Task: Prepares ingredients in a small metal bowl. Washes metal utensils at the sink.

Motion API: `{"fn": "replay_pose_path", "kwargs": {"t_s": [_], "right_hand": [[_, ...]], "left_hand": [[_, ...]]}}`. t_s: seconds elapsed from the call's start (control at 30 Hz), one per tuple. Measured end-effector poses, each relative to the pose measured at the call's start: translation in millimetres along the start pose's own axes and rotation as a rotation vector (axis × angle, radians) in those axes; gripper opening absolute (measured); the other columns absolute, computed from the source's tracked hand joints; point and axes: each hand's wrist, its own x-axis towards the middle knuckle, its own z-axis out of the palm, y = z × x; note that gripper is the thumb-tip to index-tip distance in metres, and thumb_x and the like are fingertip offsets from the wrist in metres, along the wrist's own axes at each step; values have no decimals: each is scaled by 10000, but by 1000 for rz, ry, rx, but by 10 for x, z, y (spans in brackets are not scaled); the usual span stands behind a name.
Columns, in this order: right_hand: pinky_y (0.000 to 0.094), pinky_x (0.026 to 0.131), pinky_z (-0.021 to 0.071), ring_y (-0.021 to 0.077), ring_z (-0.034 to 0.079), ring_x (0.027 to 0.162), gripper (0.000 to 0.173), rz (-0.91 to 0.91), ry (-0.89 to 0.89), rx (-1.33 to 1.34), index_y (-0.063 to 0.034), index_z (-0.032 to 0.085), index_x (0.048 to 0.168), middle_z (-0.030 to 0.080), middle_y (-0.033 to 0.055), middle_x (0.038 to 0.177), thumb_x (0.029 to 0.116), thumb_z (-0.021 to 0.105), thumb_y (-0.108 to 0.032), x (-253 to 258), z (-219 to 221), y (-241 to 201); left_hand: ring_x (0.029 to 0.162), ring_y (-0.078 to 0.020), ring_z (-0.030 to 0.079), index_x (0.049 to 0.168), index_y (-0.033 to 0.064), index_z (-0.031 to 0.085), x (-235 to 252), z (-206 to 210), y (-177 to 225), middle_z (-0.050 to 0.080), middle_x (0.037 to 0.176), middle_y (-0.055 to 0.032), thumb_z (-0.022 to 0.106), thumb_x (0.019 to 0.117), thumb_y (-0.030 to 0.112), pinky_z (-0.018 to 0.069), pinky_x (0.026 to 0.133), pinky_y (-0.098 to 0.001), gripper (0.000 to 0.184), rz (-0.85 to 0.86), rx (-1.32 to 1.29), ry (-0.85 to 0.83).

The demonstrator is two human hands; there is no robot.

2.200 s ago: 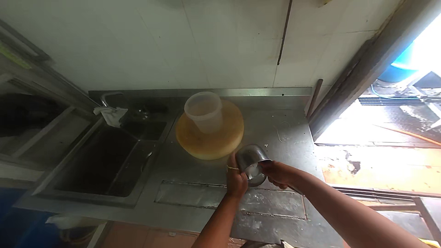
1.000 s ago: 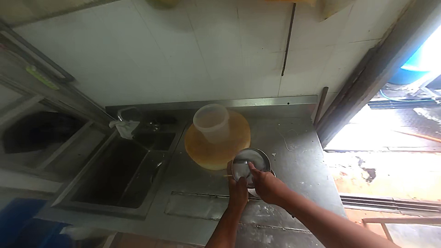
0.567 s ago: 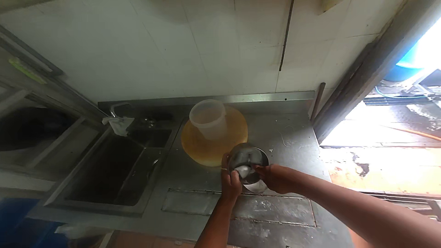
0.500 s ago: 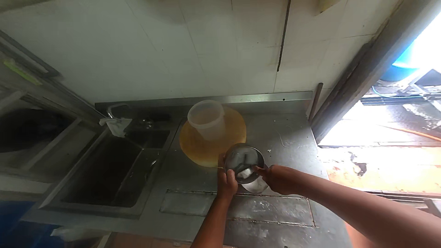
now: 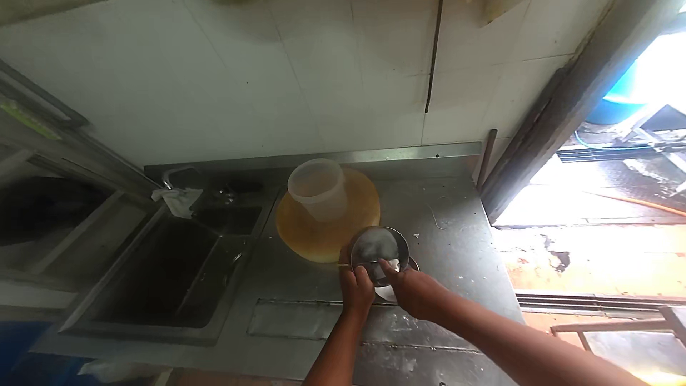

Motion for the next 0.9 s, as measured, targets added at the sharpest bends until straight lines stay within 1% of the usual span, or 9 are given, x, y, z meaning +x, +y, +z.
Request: {"fn": "replay_pose_path", "kwargs": {"t_s": [0.07, 0.13, 0.2, 0.27, 0.4, 0.57, 0.67, 0.83, 0.9], "right_hand": [[641, 877, 537, 457, 669, 1058, 688, 10, -55, -105, -264, 149, 1656, 668, 255, 1123, 1052, 426, -88, -117, -99, 101], [628, 835, 544, 442, 683, 995, 697, 14, -5, -191, -323, 173, 1650, 685, 232, 1053, 1048, 426, -80, -226, -195, 164], [567, 744, 565, 396, 698, 873, 732, 3, 136, -297, -386, 135, 1651, 684, 186, 948, 1053, 438, -91, -252, -251, 169], [524, 659, 572, 374, 689, 801, 750, -27, 255, -407, -421, 171, 1638, 655, 179, 956, 1038, 468, -83, -193, -276, 123], [538, 698, 556, 421, 662, 897, 671, -207, 264, -569, -298, 283, 1627, 617, 245, 1078, 1041, 440, -11, 0, -231, 232], [523, 665, 546, 414, 665, 888, 641, -103, 218, -565, -282, 320, 1612, 627, 239, 1069, 1040, 418, -11, 30, -303, 133], [534, 669, 562, 417, 680, 865, 676, 36, 203, -442, -334, 290, 1619, 634, 251, 1060, 1036, 443, -28, 8, -308, 35], [543, 673, 580, 416, 703, 879, 701, 183, 194, -353, -304, 260, 1630, 665, 228, 1015, 1020, 471, -29, 15, -147, 33], [536, 697, 580, 399, 706, 899, 678, 182, 195, -306, -288, 262, 1631, 682, 198, 992, 1028, 473, -60, 12, -86, 81]], "left_hand": [[1359, -204, 520, 1546, 40, 383, 35, -56, 12, 517, 1495, -147, 383, 962, 169, 448, 1121, -409, 598, 3, 104, -48], [1391, -233, 501, 1564, 33, 353, 83, -83, 54, 494, 1524, -167, 377, 989, 160, 427, 1145, -426, 589, -10, 216, -104], [1365, -263, 527, 1556, 36, 365, 154, -95, 168, 522, 1488, -180, 427, 1008, 116, 440, 1134, -457, 558, -52, 319, -160], [1269, -281, 597, 1518, 59, 413, 246, -114, 334, 588, 1386, -179, 510, 1036, 130, 492, 1079, -482, 496, -159, 392, -242], [1194, -302, 642, 1505, 131, 464, 475, -159, 587, 648, 1310, -168, 448, 1046, 130, 513, 1016, -536, 460, -375, 421, -447], [1191, -315, 653, 1538, 216, 448, 540, -92, 663, 666, 1297, -147, 452, 1050, 95, 526, 1001, -550, 503, -285, 554, -497], [1139, -326, 668, 1504, 182, 476, 488, -19, 662, 679, 1233, -160, 521, 1029, 101, 545, 966, -541, 484, -222, 601, -435], [1086, -353, 677, 1540, 124, 415, 316, 96, 562, 676, 1166, -196, 575, 1000, 110, 558, 935, -529, 564, -159, 694, -396], [1115, -348, 660, 1568, 126, 390, 226, 142, 536, 656, 1205, -200, 573, 995, 99, 550, 958, -502, 602, -136, 735, -391]]}}
